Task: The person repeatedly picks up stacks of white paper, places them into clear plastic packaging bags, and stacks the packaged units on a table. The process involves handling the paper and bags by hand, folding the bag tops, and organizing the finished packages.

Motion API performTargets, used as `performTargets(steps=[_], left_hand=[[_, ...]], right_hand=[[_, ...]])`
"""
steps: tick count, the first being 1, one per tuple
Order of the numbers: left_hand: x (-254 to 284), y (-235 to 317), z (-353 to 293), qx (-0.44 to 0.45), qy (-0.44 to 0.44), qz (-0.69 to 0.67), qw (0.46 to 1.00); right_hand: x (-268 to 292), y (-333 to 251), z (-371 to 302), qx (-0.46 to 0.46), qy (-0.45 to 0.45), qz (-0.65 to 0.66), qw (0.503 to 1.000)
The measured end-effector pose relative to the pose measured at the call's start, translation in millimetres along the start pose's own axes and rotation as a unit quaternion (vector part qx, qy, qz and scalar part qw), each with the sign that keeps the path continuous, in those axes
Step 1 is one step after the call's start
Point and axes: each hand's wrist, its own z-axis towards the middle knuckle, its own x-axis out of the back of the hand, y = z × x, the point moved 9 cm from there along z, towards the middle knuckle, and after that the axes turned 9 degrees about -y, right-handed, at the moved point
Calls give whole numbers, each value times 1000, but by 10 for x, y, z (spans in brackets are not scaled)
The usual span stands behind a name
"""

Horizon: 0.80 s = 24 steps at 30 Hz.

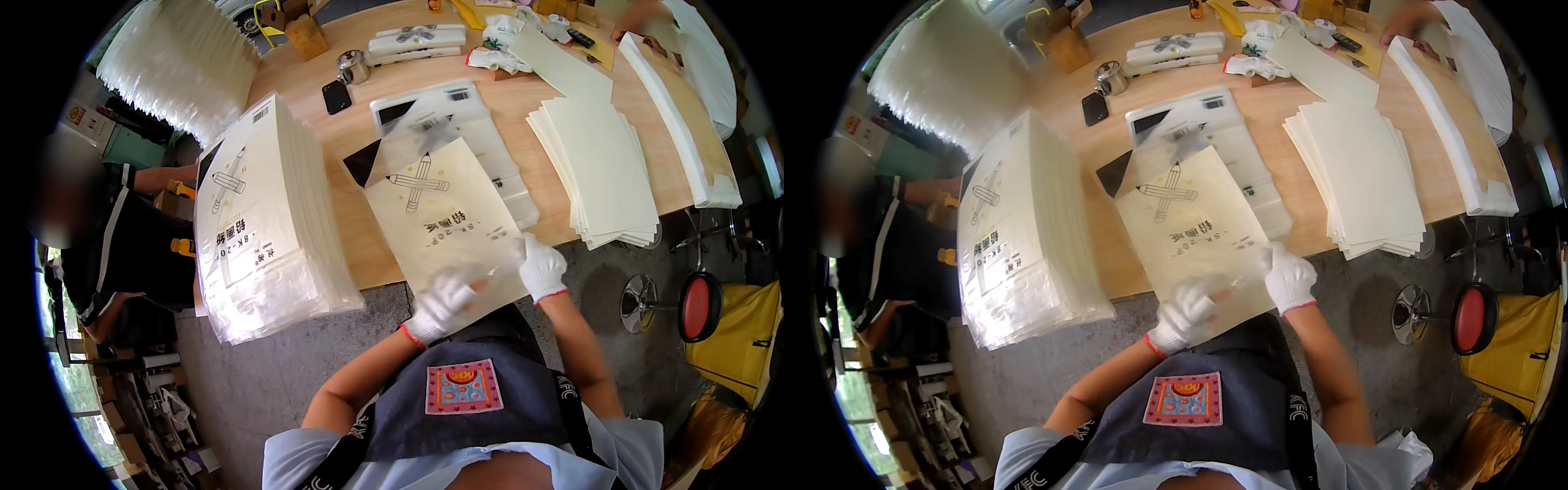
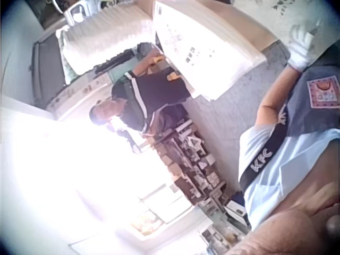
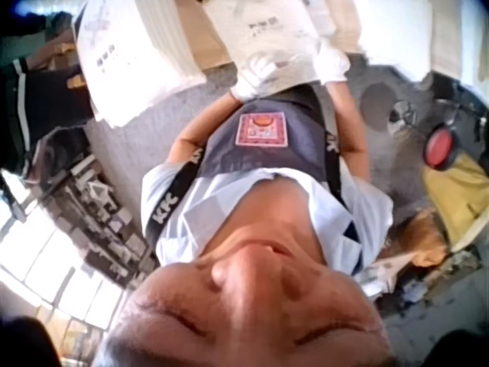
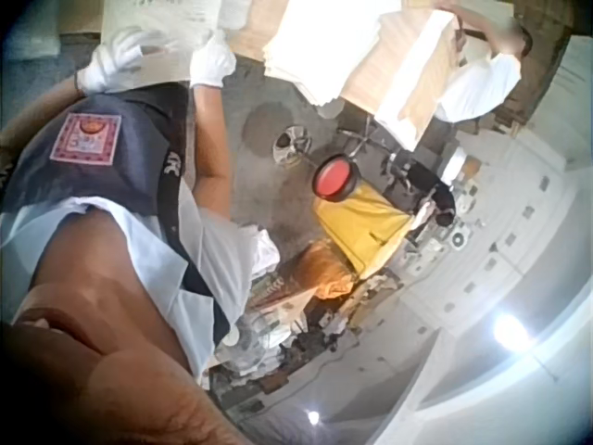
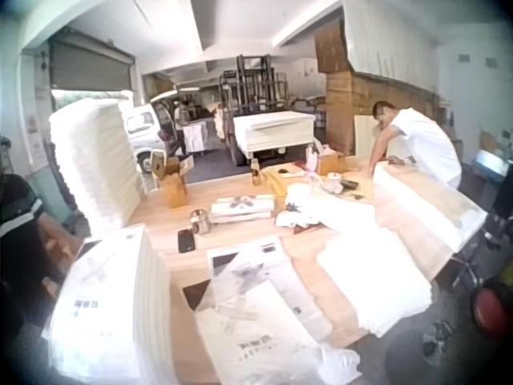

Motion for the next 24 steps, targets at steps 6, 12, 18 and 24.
performTargets(steps=[6, 12, 18, 24], left_hand=[[472, -926, -1157, 387, 180, -114, 897], [557, -34, -1260, 286, 67, -322, 900], [605, -627, -815, 323, 118, -156, 926], [-24, -925, -1812, 394, -26, -344, 852]], right_hand=[[282, -364, -428, 115, -53, -51, 991], [367, -475, -1329, 226, -146, -74, 960], [304, -272, -640, 160, -40, 5, 986], [-390, 505, -1043, 59, -207, 46, 976]])
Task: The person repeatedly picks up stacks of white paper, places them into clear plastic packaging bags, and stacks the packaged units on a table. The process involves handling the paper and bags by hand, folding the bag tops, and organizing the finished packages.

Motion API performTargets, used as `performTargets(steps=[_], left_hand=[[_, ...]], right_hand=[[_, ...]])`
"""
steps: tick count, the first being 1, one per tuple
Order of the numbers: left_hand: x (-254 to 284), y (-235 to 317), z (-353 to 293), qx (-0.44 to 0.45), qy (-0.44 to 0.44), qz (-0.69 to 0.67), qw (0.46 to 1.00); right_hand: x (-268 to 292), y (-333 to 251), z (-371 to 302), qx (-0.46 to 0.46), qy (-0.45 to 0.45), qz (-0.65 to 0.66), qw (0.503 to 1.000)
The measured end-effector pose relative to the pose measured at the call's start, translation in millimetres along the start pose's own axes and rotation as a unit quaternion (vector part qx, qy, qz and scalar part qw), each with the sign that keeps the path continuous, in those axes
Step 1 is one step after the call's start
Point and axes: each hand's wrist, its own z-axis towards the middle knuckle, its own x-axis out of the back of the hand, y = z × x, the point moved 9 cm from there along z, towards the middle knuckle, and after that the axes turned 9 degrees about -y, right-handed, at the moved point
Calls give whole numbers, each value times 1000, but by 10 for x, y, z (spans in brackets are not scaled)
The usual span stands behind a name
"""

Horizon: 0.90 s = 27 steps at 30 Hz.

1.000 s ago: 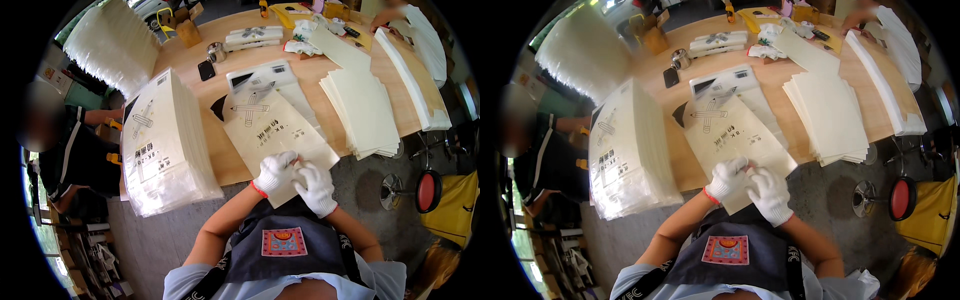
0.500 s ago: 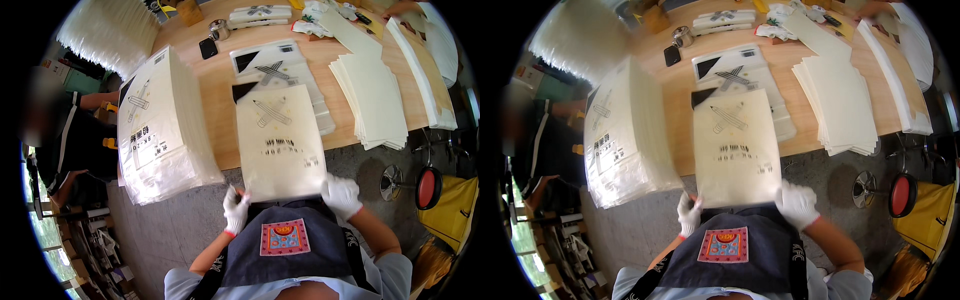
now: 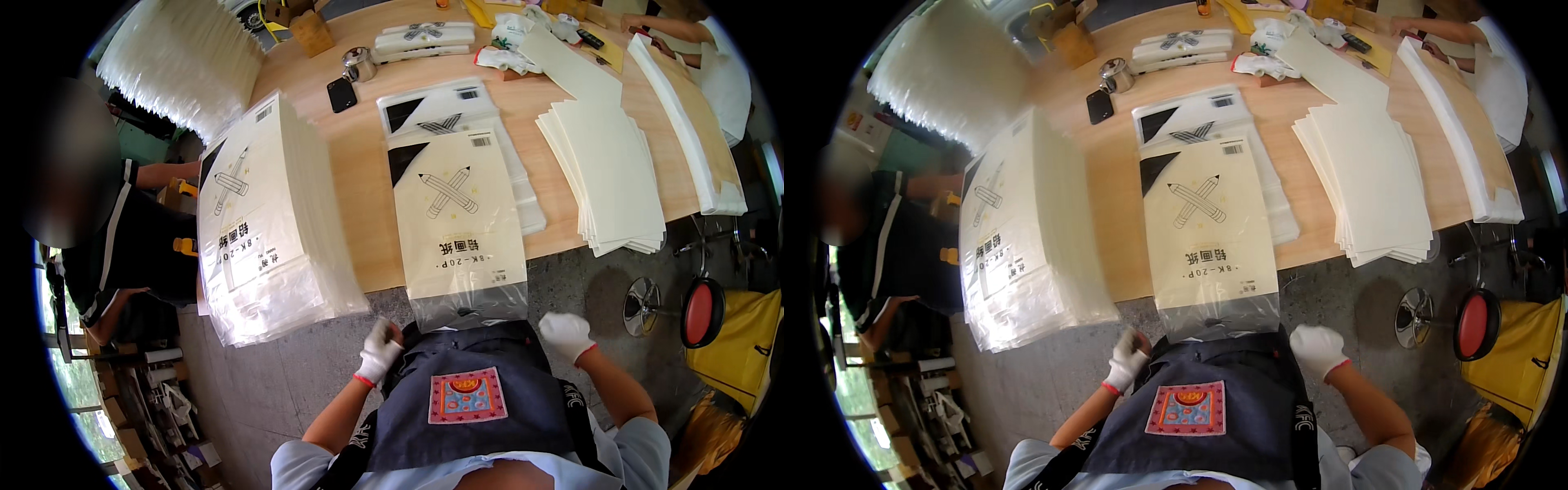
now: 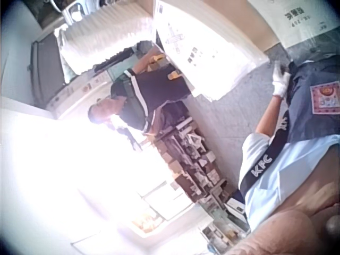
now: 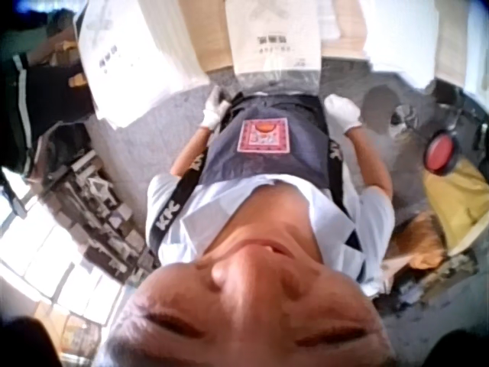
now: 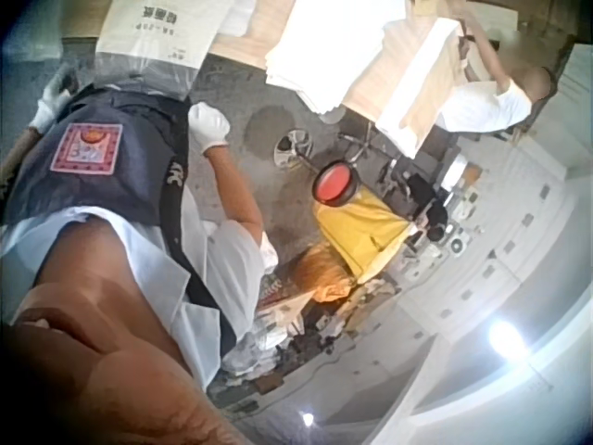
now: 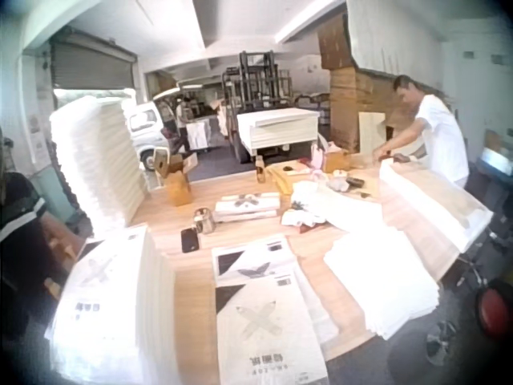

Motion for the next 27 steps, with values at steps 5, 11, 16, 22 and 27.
performTargets(steps=[5, 11, 16, 22, 27], left_hand=[[-216, 418, 481, 40, 16, -166, 985], [415, 2476, -83, -252, 136, 138, 948], [1670, 2858, -955, -312, 426, 84, 845], [3369, 1535, -1189, -193, 452, -108, 864], [2874, 488, -1071, -211, 608, -226, 732]], right_hand=[[-70, 360, 824, -71, 0, 357, 931], [-344, -1233, 1043, 69, -225, 752, 616], [522, -2757, 1365, 188, -323, 701, 607], [930, -3863, 1723, 291, -219, 495, 789], [913, -3718, 1217, 336, -15, 227, 914]])
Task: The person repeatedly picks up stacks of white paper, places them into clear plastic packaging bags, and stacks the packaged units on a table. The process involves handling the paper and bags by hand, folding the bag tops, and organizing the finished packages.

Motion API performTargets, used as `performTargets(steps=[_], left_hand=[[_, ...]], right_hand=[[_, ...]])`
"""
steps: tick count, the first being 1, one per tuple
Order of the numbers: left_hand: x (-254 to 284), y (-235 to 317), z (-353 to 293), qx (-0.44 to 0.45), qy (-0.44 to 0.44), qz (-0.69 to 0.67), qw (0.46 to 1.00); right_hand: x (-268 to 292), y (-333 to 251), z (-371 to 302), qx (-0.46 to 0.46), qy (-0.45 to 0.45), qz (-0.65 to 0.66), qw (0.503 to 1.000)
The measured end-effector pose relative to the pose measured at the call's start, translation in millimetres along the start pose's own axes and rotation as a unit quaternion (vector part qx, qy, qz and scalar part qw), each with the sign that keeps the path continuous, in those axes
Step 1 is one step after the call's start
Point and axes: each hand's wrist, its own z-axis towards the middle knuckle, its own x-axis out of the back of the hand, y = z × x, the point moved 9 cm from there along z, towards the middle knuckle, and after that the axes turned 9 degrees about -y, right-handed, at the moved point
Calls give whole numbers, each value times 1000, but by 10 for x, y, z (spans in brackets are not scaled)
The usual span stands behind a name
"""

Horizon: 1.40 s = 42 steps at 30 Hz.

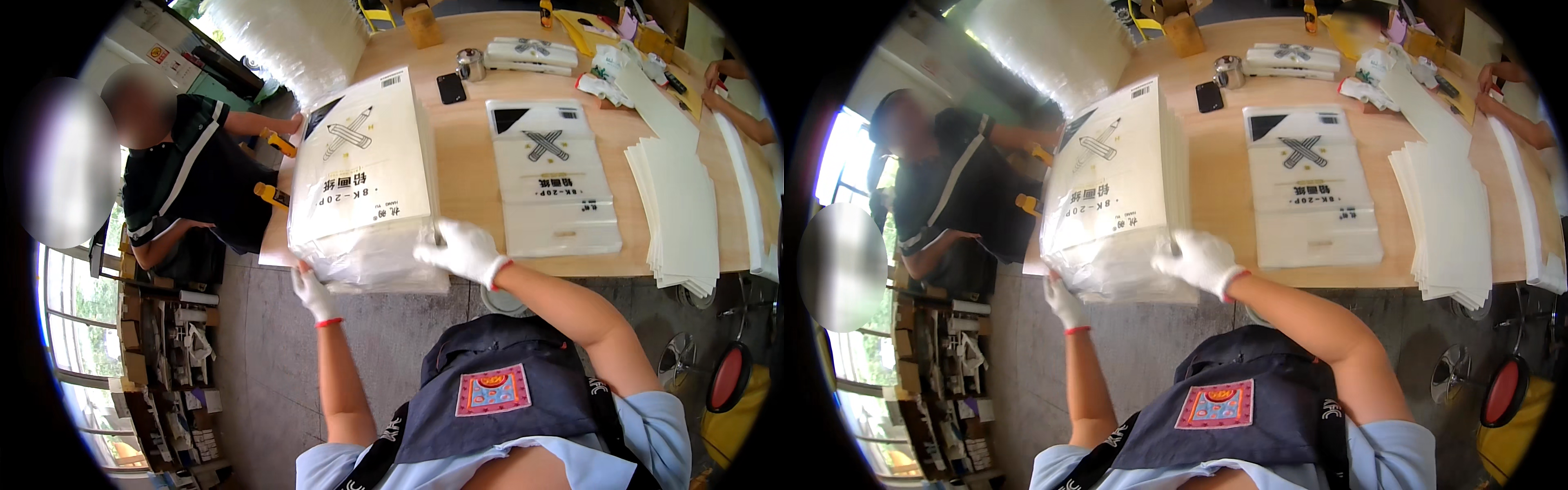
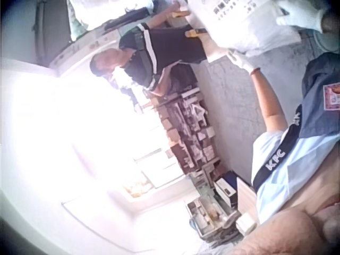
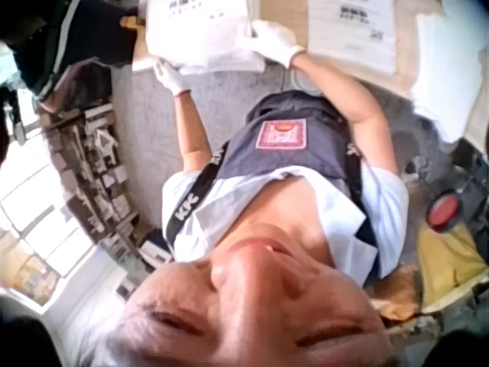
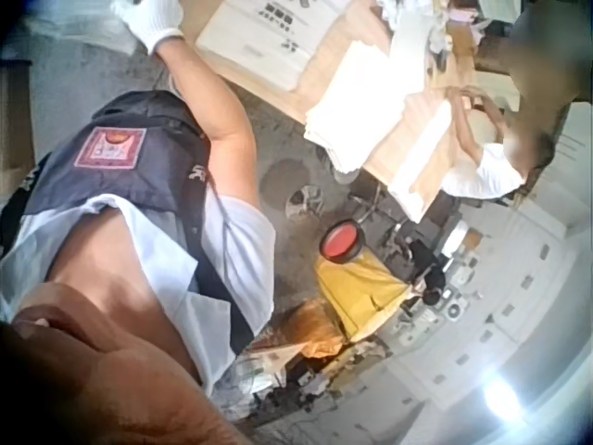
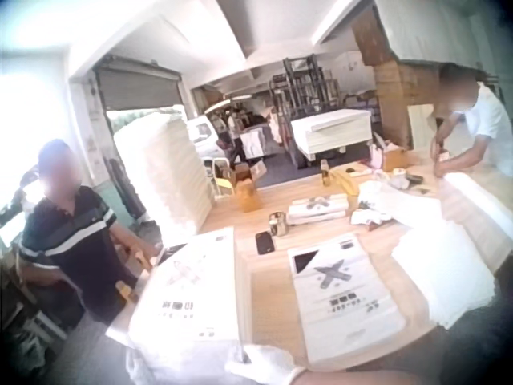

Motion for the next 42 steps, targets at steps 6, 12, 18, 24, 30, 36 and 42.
performTargets(steps=[6, 12, 18, 24, 30, 36, 42], left_hand=[[-719, -1698, -2172, 379, -352, 146, 843], [-2943, -749, -3062, -109, -681, 260, 676], [-4030, -1003, -3288, -240, -701, 368, 561], [-4153, -1402, -2996, -59, -758, 317, 568], [-4233, -1018, -2859, 20, -743, 250, 620], [-4093, -385, -2362, 117, -585, 289, 749], [-4269, -16, -2230, 184, -621, -128, 751]], right_hand=[[-667, 1319, -1077, -182, -187, 21, 965], [-192, 1987, -2300, -345, -94, 80, 930], [140, 2037, -2717, -342, 57, 135, 928], [271, 2177, -2763, -326, 87, 180, 924], [1029, 2183, -1768, -252, 194, 137, 938], [1072, 2429, -1055, -192, 274, 382, 861], [1201, 2621, -1838, -375, 61, 15, 925]])
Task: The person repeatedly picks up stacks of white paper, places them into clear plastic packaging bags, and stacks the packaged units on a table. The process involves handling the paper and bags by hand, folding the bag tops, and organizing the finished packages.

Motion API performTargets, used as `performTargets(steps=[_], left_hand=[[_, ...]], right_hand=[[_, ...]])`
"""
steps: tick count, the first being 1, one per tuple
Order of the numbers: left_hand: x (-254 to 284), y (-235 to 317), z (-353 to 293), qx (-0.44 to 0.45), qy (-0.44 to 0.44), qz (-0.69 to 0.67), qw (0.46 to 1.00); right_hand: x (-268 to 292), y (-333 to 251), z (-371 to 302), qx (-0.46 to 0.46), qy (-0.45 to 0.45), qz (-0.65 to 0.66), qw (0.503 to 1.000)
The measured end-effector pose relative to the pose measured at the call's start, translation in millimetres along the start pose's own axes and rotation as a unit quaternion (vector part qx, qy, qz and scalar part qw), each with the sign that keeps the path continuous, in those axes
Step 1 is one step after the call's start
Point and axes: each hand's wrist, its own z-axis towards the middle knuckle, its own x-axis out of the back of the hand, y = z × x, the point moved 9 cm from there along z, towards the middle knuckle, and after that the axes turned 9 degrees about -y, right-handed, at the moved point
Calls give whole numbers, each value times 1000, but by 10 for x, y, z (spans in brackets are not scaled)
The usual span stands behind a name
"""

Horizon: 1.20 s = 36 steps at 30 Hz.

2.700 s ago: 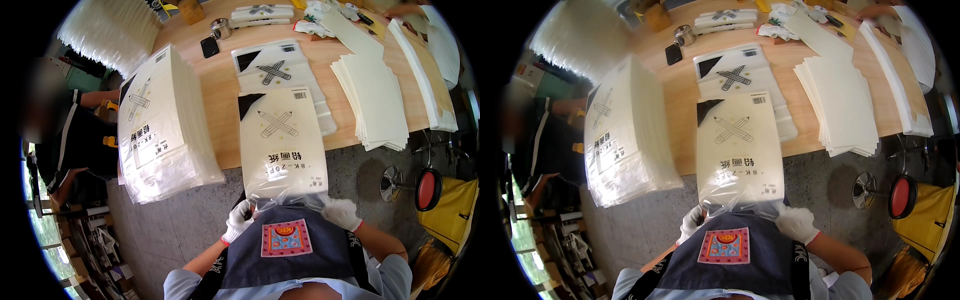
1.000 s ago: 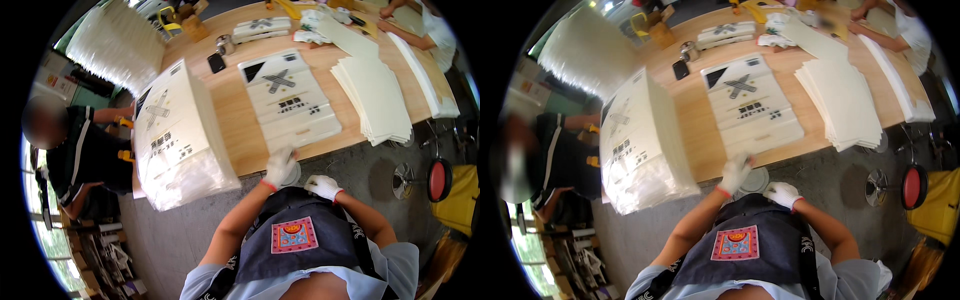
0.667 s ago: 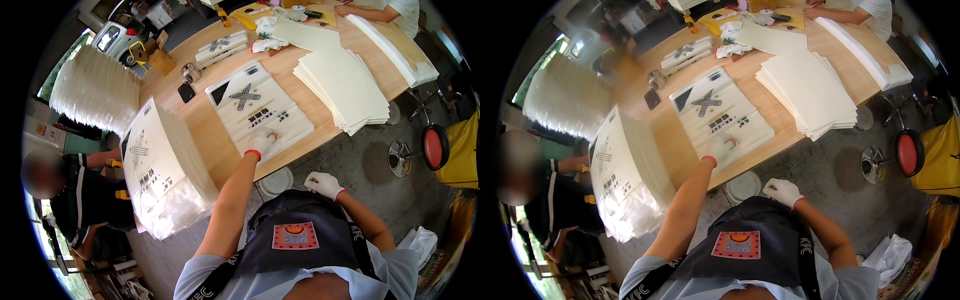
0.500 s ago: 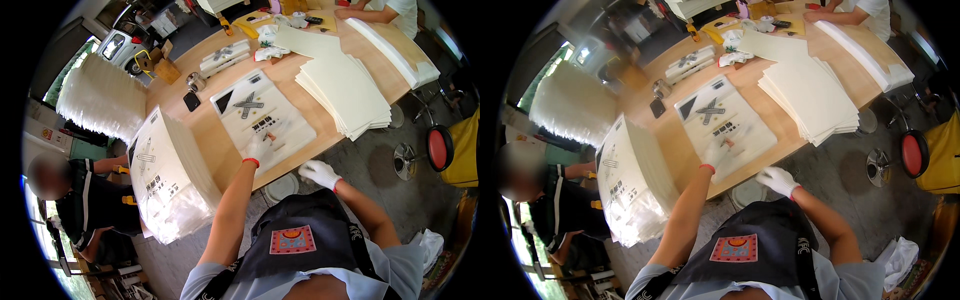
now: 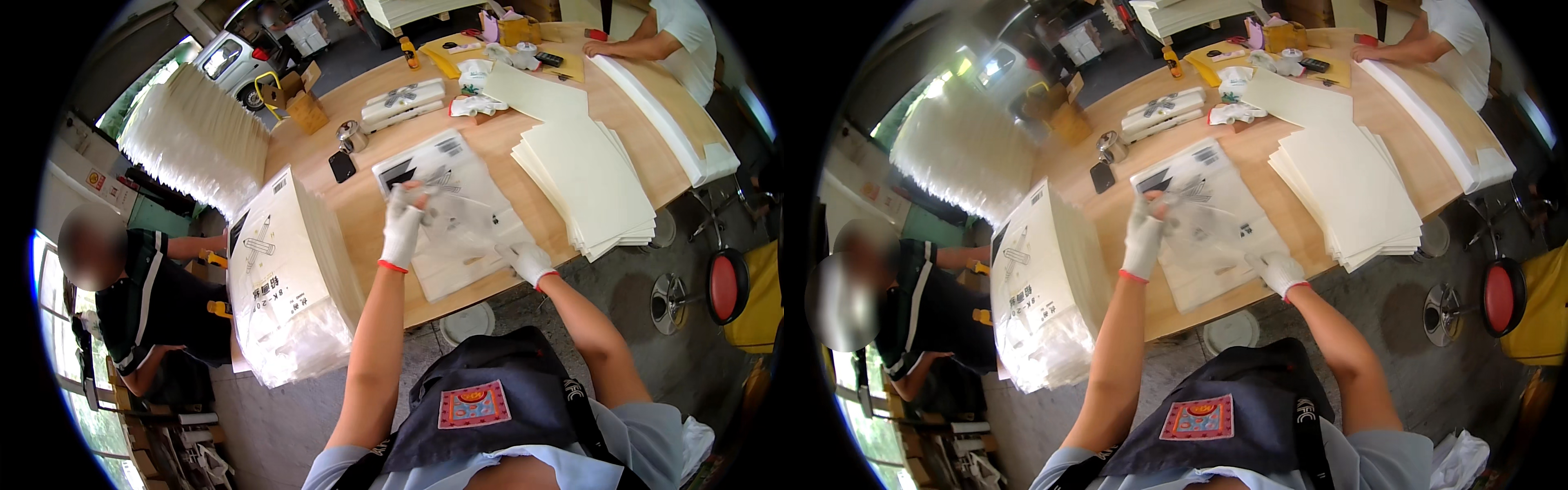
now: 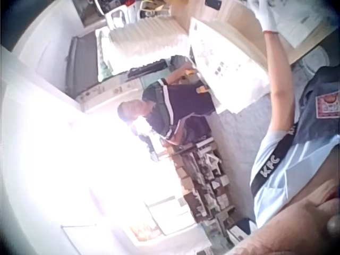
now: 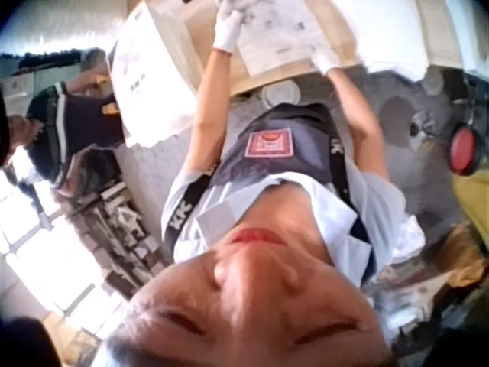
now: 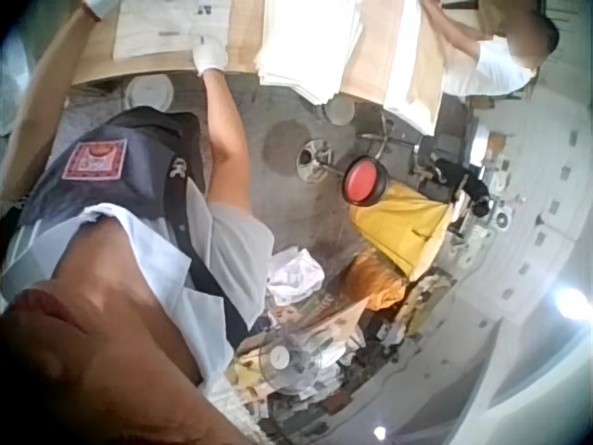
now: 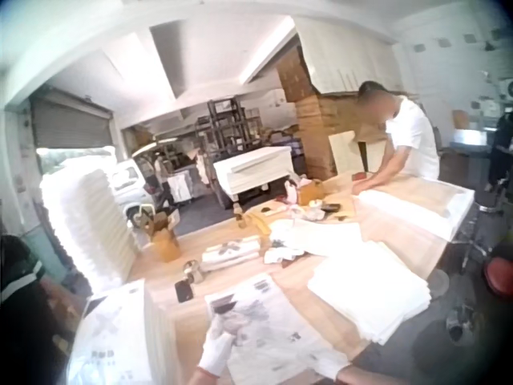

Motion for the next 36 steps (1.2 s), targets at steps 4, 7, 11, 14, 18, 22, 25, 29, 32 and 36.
performTargets(steps=[4, 7, 11, 14, 18, 22, 25, 29, 32, 36], left_hand=[[-710, -107, -169, -4, -91, 313, 945], [-1642, 132, -677, -301, -212, 460, 808], [-2102, 45, -1360, -229, -333, 466, 787], [-1930, -70, -1305, -191, -317, 443, 817], [-1244, -418, -741, -168, -133, 436, 874], [-952, -909, -571, 14, -115, 380, 918], [-1225, -1184, -447, 94, -169, 290, 937], [-1661, -1491, -343, 129, -246, 144, 950], [-1822, -1744, -331, 262, -221, -77, 936], [-1535, -1812, -321, 247, -137, -35, 959]], right_hand=[[109, -568, -240, 108, 24, 299, 948], [179, -797, -273, 161, 144, 164, 962], [-145, -407, -776, 133, 32, -75, 988], [-348, -244, -830, 103, -88, -152, 979], [182, -149, -728, 30, -12, -149, 988], [1089, 536, -1223, 12, 450, -383, 807], [1162, 987, -1079, 58, 452, -392, 799], [1192, 872, -1014, 58, 354, -430, 829], [960, 198, -1361, 200, 350, -499, 768], [454, -258, -1836, 272, 236, -149, 921]])
